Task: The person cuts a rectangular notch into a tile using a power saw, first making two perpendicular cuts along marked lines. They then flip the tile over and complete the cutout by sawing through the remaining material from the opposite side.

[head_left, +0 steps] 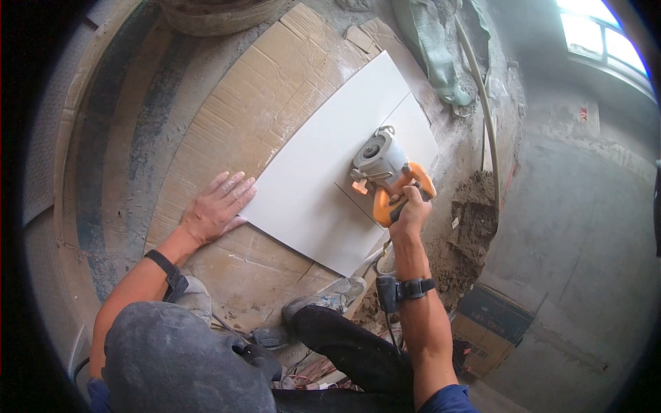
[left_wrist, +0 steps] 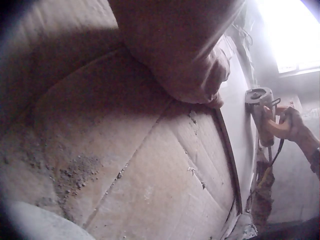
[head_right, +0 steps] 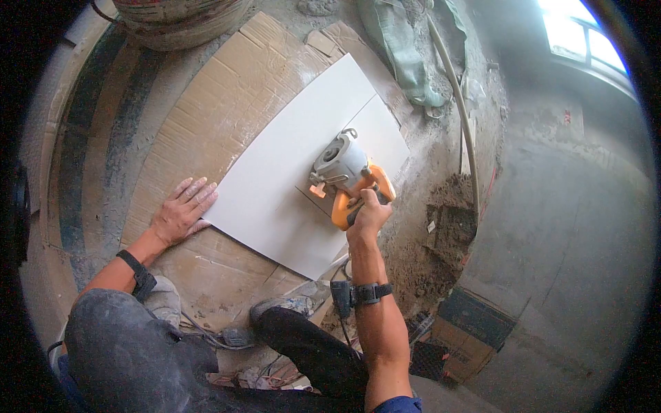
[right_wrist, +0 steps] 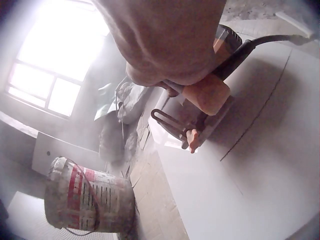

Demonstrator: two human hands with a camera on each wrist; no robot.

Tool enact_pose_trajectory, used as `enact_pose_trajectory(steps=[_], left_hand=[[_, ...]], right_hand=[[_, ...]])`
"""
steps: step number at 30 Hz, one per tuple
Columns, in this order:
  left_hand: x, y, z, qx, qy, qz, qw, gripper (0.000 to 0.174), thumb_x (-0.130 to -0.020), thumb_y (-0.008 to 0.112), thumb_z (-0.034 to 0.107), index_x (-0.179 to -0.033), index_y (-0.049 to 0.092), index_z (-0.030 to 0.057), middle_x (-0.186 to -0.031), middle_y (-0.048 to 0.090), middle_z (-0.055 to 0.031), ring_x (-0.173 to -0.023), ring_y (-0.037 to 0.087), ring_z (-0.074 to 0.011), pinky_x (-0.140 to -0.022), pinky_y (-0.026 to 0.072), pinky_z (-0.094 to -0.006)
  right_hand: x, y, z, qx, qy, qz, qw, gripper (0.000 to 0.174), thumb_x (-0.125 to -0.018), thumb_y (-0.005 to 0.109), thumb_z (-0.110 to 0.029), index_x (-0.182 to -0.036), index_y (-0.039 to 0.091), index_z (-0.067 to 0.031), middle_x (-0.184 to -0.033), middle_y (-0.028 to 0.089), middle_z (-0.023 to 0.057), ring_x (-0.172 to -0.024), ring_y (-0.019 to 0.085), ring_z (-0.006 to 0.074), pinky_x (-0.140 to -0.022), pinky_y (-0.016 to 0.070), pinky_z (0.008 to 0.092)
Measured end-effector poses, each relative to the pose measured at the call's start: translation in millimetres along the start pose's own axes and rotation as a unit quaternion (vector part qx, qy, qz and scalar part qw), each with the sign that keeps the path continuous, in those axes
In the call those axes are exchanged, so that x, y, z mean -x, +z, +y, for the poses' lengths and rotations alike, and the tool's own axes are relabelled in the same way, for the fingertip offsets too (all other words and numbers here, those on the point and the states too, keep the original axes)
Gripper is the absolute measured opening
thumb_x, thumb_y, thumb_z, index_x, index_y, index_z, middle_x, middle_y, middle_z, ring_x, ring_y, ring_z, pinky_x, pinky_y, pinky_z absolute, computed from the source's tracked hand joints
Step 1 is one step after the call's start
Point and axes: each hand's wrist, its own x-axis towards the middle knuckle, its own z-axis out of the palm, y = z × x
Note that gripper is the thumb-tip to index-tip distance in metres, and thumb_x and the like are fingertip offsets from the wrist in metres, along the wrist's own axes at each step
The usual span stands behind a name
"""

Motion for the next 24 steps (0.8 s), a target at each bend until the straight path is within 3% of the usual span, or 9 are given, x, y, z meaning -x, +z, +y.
enact_pose_trajectory(steps=[2, 4, 16, 24], left_hand=[[0.5, 1.3, -0.4, -0.008, 0.002, -0.010, 1.000, 0.069, -0.085, 0.070, 0.040, -0.143, 0.051, 0.0076, -0.151, 0.048, -0.0114, -0.144, 0.039, -0.0286, -0.123, 0.0255, -0.0457], [0.7, 2.0, -0.8, -0.017, 0.004, -0.020, 1.000, 0.069, -0.087, 0.066, 0.042, -0.144, 0.050, 0.0068, -0.152, 0.047, -0.0120, -0.145, 0.037, -0.0295, -0.123, 0.0242, -0.0469], [0.5, 3.4, -0.8, 0.003, 0.002, -0.008, 1.000, 0.071, -0.084, 0.070, 0.039, -0.144, 0.050, 0.0069, -0.152, 0.047, -0.0124, -0.145, 0.038, -0.0301, -0.123, 0.0246, -0.0470], [0.4, 4.0, -1.2, -0.005, 0.008, -0.003, 1.000, 0.070, -0.085, 0.069, 0.041, -0.143, 0.050, 0.0066, -0.152, 0.047, -0.0128, -0.144, 0.038, -0.0308, -0.123, 0.0252, -0.0473]], right_hand=[[2.3, 0.4, -1.6, -0.003, -0.004, -0.002, 1.000, 0.017, -0.083, 0.060, -0.003, -0.099, 0.057, 0.0014, -0.075, 0.060, 0.0085, -0.057, 0.060, 0.0187, -0.055, 0.0518, 0.0345], [7.3, -0.4, -6.4, 0.010, 0.023, -0.027, 0.999, 0.035, -0.082, 0.058, 0.001, -0.117, 0.057, 0.0038, -0.088, 0.064, 0.0072, -0.063, 0.061, 0.0147, -0.061, 0.0521, 0.0303], [22.0, 2.2, -12.0, 0.000, 0.015, -0.047, 0.999, 0.028, -0.082, 0.057, 0.001, -0.111, 0.059, 0.0015, -0.087, 0.063, 0.0047, -0.066, 0.062, 0.0136, -0.062, 0.0531, 0.0308], [18.4, -4.7, -2.2, 0.011, 0.020, -0.045, 0.999, 0.034, -0.082, 0.057, 0.002, -0.115, 0.058, 0.0028, -0.093, 0.063, 0.0061, -0.072, 0.065, 0.0157, -0.067, 0.0553, 0.0323]])
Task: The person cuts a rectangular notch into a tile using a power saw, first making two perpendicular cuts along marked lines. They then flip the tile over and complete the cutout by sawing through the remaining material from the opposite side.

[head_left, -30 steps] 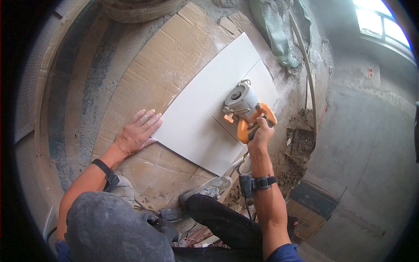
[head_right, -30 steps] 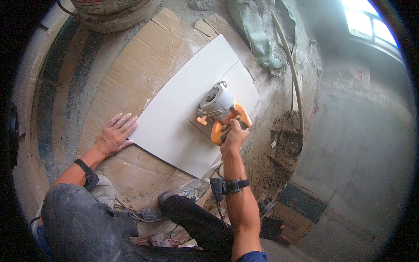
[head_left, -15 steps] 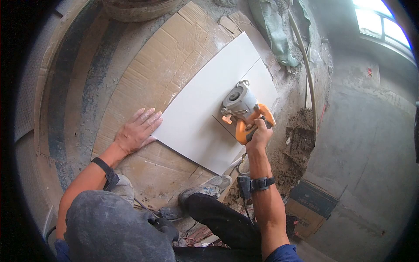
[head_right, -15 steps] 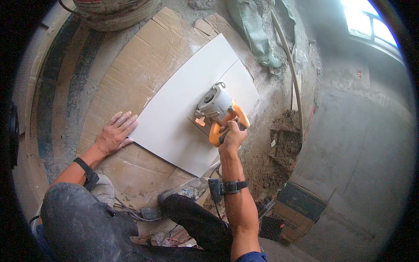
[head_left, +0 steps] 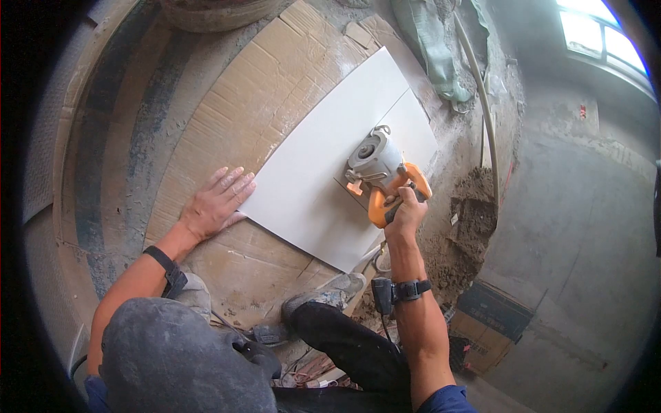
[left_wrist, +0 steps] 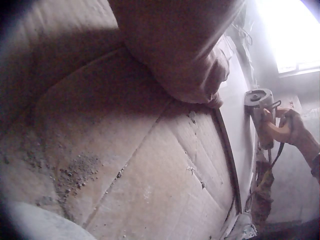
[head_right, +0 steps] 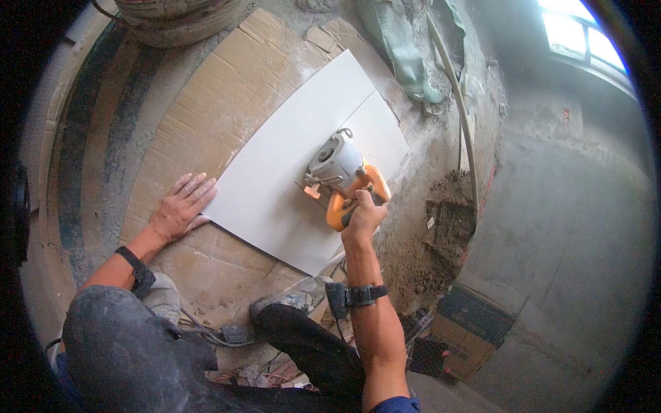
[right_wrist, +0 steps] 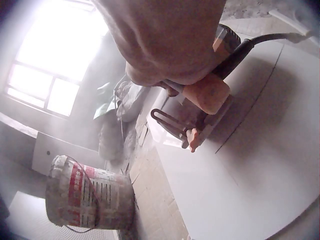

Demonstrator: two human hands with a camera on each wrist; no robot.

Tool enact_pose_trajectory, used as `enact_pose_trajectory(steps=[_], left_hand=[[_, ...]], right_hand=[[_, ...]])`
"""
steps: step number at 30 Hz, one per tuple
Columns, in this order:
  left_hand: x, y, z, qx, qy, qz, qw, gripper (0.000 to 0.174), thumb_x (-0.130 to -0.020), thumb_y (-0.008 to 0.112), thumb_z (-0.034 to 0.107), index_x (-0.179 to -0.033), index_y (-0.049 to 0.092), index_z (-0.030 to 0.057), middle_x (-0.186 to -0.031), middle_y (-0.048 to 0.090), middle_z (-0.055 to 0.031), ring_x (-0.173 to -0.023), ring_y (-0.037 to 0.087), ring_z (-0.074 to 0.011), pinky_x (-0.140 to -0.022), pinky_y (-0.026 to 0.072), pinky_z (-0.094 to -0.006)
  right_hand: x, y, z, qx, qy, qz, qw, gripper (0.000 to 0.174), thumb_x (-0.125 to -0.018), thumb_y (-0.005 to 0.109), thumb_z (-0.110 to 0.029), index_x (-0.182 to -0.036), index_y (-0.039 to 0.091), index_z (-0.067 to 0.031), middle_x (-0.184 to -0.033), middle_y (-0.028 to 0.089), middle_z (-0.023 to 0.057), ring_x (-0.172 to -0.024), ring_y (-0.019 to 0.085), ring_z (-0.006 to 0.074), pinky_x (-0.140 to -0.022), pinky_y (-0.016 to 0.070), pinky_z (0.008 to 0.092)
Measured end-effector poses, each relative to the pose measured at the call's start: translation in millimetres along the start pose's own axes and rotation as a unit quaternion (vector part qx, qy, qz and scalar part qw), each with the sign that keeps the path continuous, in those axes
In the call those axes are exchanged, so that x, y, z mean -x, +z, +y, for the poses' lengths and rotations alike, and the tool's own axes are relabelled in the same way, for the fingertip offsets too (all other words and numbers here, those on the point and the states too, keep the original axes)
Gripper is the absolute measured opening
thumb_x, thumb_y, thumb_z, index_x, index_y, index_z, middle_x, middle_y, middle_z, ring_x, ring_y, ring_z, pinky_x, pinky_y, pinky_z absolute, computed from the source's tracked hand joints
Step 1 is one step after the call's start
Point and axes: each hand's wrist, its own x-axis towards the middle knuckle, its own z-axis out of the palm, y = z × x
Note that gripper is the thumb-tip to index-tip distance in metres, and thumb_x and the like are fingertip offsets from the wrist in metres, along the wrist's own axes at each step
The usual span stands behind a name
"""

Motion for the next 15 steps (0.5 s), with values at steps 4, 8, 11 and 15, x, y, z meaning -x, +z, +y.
enact_pose_trajectory(steps=[4, 8, 11, 15], left_hand=[[0.6, 1.1, 0.7, -0.005, 0.003, 0.003, 1.000, 0.070, -0.085, 0.069, 0.041, -0.143, 0.051, 0.0066, -0.152, 0.047, -0.0127, -0.144, 0.038, -0.0307, -0.122, 0.0259, -0.0472], [0.5, 2.0, 1.5, -0.004, -0.003, 0.002, 1.000, 0.070, -0.084, 0.070, 0.040, -0.142, 0.052, 0.0067, -0.152, 0.048, -0.0118, -0.144, 0.039, -0.0300, -0.123, 0.0261, -0.0471], [-0.2, 1.5, 2.0, -0.007, -0.003, 0.005, 1.000, 0.069, -0.084, 0.070, 0.040, -0.142, 0.052, 0.0069, -0.151, 0.048, -0.0114, -0.144, 0.039, -0.0296, -0.123, 0.0261, -0.0470], [-0.7, -1.7, 2.2, -0.007, -0.002, 0.014, 1.000, 0.071, -0.081, 0.074, 0.036, -0.143, 0.051, 0.0081, -0.151, 0.049, -0.0103, -0.143, 0.040, -0.0275, -0.123, 0.0273, -0.0443]], right_hand=[[1.7, -1.8, 4.6, -0.003, -0.001, 0.021, 1.000, 0.037, -0.082, 0.058, 0.000, -0.119, 0.056, 0.0030, -0.098, 0.062, 0.0072, -0.079, 0.065, 0.0167, -0.072, 0.0548, 0.0330], [2.6, -5.8, 7.4, 0.002, 0.014, 0.000, 1.000, 0.039, -0.082, 0.059, -0.001, -0.120, 0.055, 0.0030, -0.097, 0.062, 0.0070, -0.078, 0.065, 0.0169, -0.072, 0.0545, 0.0337], [4.6, -0.7, 9.2, -0.012, -0.032, 0.041, 0.999, 0.025, -0.083, 0.057, -0.001, -0.108, 0.057, 0.0022, -0.079, 0.060, 0.0080, -0.058, 0.060, 0.0168, -0.055, 0.0518, 0.0321], [14.0, 1.9, 0.2, 0.007, 0.006, 0.030, 1.000, 0.026, -0.082, 0.060, -0.002, -0.108, 0.057, -0.0015, -0.089, 0.061, 0.0048, -0.067, 0.062, 0.0150, -0.063, 0.0526, 0.0324]])
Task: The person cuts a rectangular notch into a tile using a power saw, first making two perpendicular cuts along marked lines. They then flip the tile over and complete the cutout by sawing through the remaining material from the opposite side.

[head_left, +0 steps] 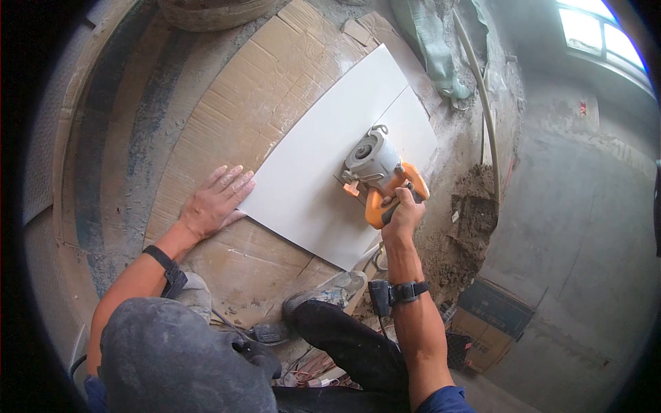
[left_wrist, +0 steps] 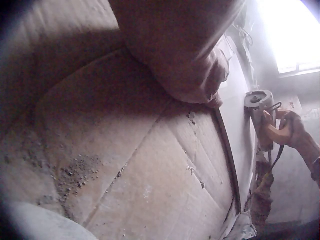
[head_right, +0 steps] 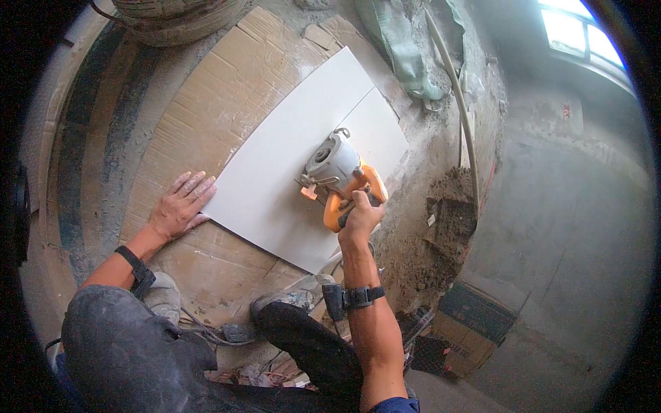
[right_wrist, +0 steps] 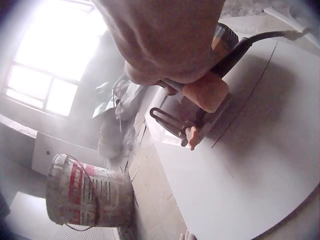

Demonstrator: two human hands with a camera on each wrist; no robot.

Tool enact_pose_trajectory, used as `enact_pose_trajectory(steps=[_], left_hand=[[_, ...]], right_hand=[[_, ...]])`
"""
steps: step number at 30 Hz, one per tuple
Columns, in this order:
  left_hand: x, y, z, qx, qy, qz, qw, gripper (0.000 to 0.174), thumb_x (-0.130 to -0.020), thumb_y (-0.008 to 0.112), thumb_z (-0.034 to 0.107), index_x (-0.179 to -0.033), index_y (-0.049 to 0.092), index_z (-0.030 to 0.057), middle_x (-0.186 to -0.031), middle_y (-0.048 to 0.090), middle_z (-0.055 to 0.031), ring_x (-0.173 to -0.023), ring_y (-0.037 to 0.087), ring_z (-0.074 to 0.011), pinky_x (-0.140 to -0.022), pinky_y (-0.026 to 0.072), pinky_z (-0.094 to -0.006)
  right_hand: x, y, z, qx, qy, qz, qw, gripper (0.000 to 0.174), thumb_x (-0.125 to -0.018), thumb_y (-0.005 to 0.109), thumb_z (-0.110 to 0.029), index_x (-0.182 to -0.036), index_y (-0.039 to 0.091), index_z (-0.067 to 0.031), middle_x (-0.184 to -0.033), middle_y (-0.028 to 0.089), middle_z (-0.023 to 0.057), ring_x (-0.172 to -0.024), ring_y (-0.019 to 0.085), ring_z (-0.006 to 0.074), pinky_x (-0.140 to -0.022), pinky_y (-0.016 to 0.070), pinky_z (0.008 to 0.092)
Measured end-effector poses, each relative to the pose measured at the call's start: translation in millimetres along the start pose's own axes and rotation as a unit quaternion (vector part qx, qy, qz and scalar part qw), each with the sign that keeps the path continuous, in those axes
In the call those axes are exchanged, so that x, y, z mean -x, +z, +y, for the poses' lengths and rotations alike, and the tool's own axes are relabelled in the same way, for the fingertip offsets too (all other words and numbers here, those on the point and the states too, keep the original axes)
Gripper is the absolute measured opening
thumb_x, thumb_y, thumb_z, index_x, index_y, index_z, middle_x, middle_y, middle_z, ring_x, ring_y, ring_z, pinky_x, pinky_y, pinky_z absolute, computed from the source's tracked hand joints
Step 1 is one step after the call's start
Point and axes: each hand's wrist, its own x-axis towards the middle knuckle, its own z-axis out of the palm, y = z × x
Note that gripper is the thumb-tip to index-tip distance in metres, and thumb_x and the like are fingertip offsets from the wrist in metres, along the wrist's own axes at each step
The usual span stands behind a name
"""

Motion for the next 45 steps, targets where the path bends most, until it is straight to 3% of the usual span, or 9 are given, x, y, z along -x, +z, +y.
enact_pose_trajectory(steps=[5, 14, 20, 25, 38, 40, 44, 45], left_hand=[[-0.7, 0.3, 0.1, 0.007, -0.001, 0.000, 1.000, 0.071, -0.081, 0.074, 0.036, -0.142, 0.052, 0.0077, -0.151, 0.049, -0.0107, -0.143, 0.041, -0.0278, -0.122, 0.0278, -0.0446], [0.8, 5.0, -0.6, 0.005, 0.000, -0.009, 1.000, 0.068, -0.085, 0.069, 0.041, -0.142, 0.052, 0.0073, -0.152, 0.048, -0.0114, -0.145, 0.038, -0.0290, -0.123, 0.0245, -0.0470], [-1.4, 1.7, 1.6, 0.004, -0.005, -0.007, 1.000, 0.069, -0.083, 0.073, 0.037, -0.142, 0.052, 0.0085, -0.151, 0.049, -0.0104, -0.144, 0.040, -0.0271, -0.123, 0.0270, -0.0445], [-1.2, 2.4, 1.4, 0.006, -0.004, 0.002, 1.000, 0.069, -0.082, 0.074, 0.036, -0.141, 0.052, 0.0085, -0.149, 0.050, -0.0105, -0.143, 0.041, -0.0272, -0.122, 0.0276, -0.0445], [-1.0, 3.0, 3.3, 0.007, -0.007, -0.004, 1.000, 0.070, -0.082, 0.074, 0.035, -0.143, 0.051, 0.0084, -0.151, 0.048, -0.0103, -0.144, 0.039, -0.0270, -0.123, 0.0263, -0.0445], [-1.0, 3.2, 3.5, 0.010, -0.008, -0.004, 1.000, 0.070, -0.082, 0.074, 0.035, -0.142, 0.051, 0.0086, -0.151, 0.048, -0.0101, -0.144, 0.039, -0.0268, -0.123, 0.0260, -0.0443], [-1.1, 3.4, 4.8, -0.006, -0.008, -0.005, 1.000, 0.069, -0.083, 0.073, 0.036, -0.142, 0.052, 0.0089, -0.151, 0.049, -0.0092, -0.144, 0.039, -0.0259, -0.124, 0.0255, -0.0439], [-1.0, 3.8, 4.6, -0.006, -0.008, -0.004, 1.000, 0.069, -0.083, 0.072, 0.037, -0.142, 0.052, 0.0091, -0.151, 0.049, -0.0089, -0.144, 0.038, -0.0256, -0.124, 0.0253, -0.0439]], right_hand=[[3.8, 1.2, -0.3, 0.004, -0.002, 0.005, 1.000, 0.021, -0.082, 0.059, -0.002, -0.103, 0.057, -0.0028, -0.086, 0.061, 0.0040, -0.065, 0.061, 0.0143, -0.062, 0.0517, 0.0318], [2.1, -6.2, 7.0, 0.010, 0.012, -0.019, 1.000, 0.053, -0.082, 0.059, 0.000, -0.133, 0.047, 0.0028, -0.111, 0.059, 0.0100, -0.096, 0.065, 0.0209, -0.086, 0.0545, 0.0367], [9.6, -4.5, 6.0, -0.008, 0.007, -0.005, 1.000, 0.046, -0.083, 0.057, 0.002, -0.128, 0.051, 0.0039, -0.104, 0.062, 0.0080, -0.089, 0.065, 0.0185, -0.081, 0.0551, 0.0347], [14.6, -3.7, 3.5, -0.005, 0.002, -0.020, 1.000, 0.045, -0.082, 0.057, 0.003, -0.127, 0.052, 0.0036, -0.101, 0.062, 0.0073, -0.077, 0.063, 0.0134, -0.068, 0.0534, 0.0299], [17.9, -9.1, 15.6, -0.012, 0.003, -0.016, 1.000, 0.047, -0.079, 0.060, 0.001, -0.126, 0.052, 0.0008, -0.099, 0.060, 0.0067, -0.074, 0.062, 0.0145, -0.068, 0.0533, 0.0307], [16.9, -5.7, 20.5, -0.025, -0.038, 0.032, 0.998, 0.028, -0.082, 0.060, -0.003, -0.110, 0.060, 0.0020, -0.079, 0.062, 0.0067, -0.061, 0.061, 0.0159, -0.060, 0.0516, 0.0322], [21.6, -9.2, 18.0, -0.023, -0.014, 0.015, 1.000, 0.023, -0.082, 0.060, -0.003, -0.105, 0.059, 0.0000, -0.079, 0.062, 0.0061, -0.061, 0.061, 0.0159, -0.060, 0.0513, 0.0317], [19.8, -11.7, 20.1, -0.019, -0.006, 0.007, 1.000, 0.034, -0.081, 0.059, 0.000, -0.115, 0.055, 0.0005, -0.089, 0.061, 0.0068, -0.067, 0.061, 0.0154, -0.062, 0.0518, 0.0307]])
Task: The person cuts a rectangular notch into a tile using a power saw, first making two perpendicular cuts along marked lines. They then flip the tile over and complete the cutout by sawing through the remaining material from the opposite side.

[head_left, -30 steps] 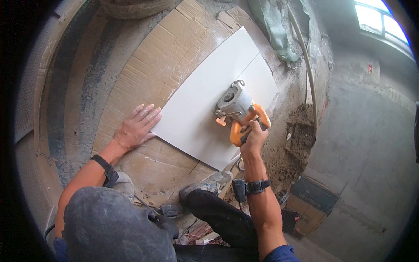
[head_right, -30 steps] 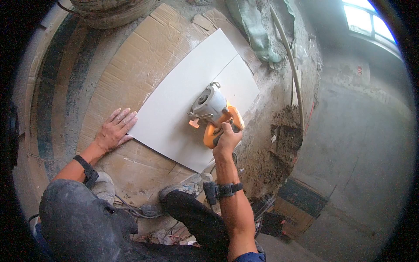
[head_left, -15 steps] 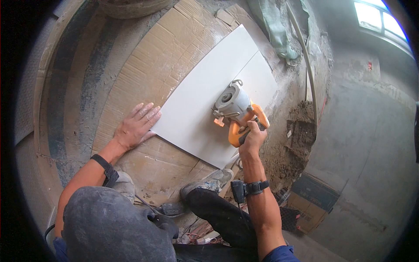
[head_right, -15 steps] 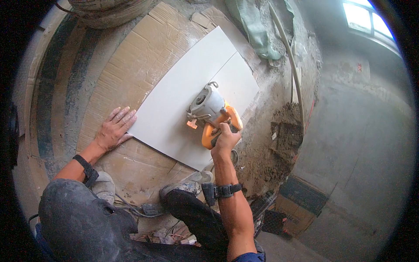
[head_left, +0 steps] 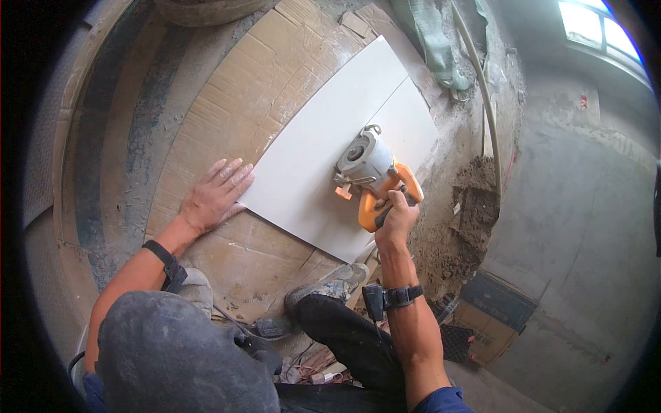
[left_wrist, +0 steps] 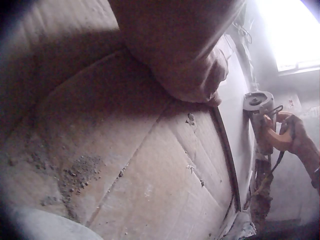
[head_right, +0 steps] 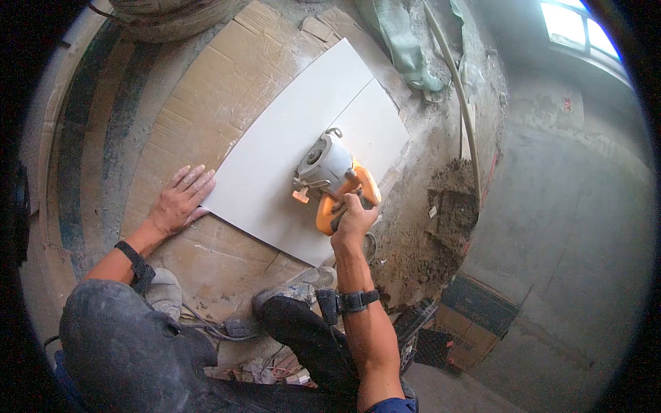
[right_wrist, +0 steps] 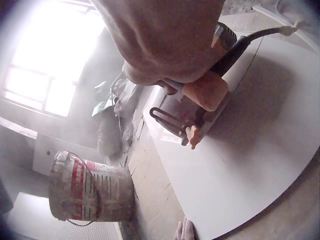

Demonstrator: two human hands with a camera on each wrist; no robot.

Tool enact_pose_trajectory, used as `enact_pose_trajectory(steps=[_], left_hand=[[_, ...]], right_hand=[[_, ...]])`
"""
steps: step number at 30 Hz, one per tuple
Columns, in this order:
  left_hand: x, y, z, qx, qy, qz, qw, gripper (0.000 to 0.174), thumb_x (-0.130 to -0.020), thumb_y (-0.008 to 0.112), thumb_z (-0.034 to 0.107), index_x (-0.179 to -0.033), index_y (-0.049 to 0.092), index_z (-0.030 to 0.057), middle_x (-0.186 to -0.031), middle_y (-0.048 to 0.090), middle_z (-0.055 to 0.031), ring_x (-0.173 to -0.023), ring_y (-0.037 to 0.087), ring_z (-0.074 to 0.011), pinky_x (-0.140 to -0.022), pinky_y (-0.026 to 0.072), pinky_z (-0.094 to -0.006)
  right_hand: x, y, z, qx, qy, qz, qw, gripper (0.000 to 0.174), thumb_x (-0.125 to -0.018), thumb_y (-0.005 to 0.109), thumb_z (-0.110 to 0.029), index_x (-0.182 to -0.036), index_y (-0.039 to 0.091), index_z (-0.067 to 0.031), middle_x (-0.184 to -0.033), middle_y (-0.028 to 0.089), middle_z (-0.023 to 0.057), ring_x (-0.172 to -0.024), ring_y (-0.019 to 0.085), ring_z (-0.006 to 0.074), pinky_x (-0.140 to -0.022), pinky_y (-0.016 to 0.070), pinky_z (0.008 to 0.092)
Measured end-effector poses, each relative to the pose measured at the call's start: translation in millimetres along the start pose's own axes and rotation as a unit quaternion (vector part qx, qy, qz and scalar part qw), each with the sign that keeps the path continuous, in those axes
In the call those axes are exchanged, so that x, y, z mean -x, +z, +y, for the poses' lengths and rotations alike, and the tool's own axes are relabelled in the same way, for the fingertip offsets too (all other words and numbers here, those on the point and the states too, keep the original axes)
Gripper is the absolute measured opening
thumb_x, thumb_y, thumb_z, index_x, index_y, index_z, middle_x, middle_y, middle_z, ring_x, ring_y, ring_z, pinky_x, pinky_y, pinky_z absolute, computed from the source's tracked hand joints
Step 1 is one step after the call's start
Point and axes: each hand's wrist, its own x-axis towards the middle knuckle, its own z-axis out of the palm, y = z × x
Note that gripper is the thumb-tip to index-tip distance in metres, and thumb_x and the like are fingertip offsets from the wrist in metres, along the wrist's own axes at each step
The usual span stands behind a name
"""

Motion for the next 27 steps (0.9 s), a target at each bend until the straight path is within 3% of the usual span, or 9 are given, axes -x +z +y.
enact_pose_trajectory(steps=[1, 11, 13, 16, 27], left_hand=[[-0.2, 0.2, -0.2, 0.000, 0.000, 0.000, 1.000, 0.069, -0.083, 0.072, 0.037, -0.142, 0.052, 0.0091, -0.151, 0.049, -0.0089, -0.144, 0.038, -0.0256, -0.124, 0.0253, -0.0439], [0.2, 1.0, 0.4, -0.002, 0.001, 0.004, 1.000, 0.069, -0.083, 0.072, 0.038, -0.142, 0.052, 0.0099, -0.151, 0.049, -0.0083, -0.144, 0.039, -0.0254, -0.124, 0.0255, -0.0436], [0.3, 1.4, 0.8, -0.003, 0.002, 0.005, 1.000, 0.069, -0.083, 0.072, 0.038, -0.142, 0.052, 0.0098, -0.151, 0.049, -0.0084, -0.144, 0.039, -0.0253, -0.124, 0.0255, -0.0437], [0.3, 2.4, 0.5, 0.002, 0.003, 0.007, 1.000, 0.069, -0.083, 0.073, 0.037, -0.142, 0.052, 0.0095, -0.151, 0.049, -0.0087, -0.144, 0.038, -0.0255, -0.124, 0.0253, -0.0438], [0.5, 2.3, 2.2, 0.006, -0.001, -0.003, 1.000, 0.069, -0.083, 0.073, 0.034, -0.143, 0.051, 0.0092, -0.152, 0.048, -0.0085, -0.145, 0.037, -0.0251, -0.124, 0.0248, -0.0434]], right_hand=[[0.3, 0.2, -0.5, 0.004, 0.008, -0.008, 1.000, 0.046, -0.080, 0.059, 0.002, -0.125, 0.051, 0.0011, -0.099, 0.060, 0.0076, -0.073, 0.062, 0.0148, -0.063, 0.0522, 0.0297], [11.7, 6.0, -4.1, 0.001, 0.004, 0.002, 1.000, 0.037, -0.081, 0.058, 0.002, -0.117, 0.057, 0.0032, -0.095, 0.061, 0.0064, -0.070, 0.061, 0.0144, -0.062, 0.0503, 0.0298], [13.2, 7.9, -3.5, -0.008, -0.027, 0.023, 0.999, 0.024, -0.082, 0.062, -0.003, -0.105, 0.059, -0.0010, -0.077, 0.062, 0.0052, -0.061, 0.060, 0.0150, -0.060, 0.0514, 0.0310], [12.8, 3.6, -3.2, 0.003, -0.013, -0.016, 1.000, 0.022, -0.082, 0.061, -0.003, -0.104, 0.059, -0.0004, -0.075, 0.061, 0.0050, -0.059, 0.060, 0.0148, -0.058, 0.0505, 0.0304], [9.4, -1.4, 8.6, -0.010, -0.021, -0.011, 1.000, 0.017, -0.083, 0.060, -0.001, -0.100, 0.059, -0.0016, -0.074, 0.061, 0.0058, -0.058, 0.059, 0.0155, -0.056, 0.0510, 0.0306]])
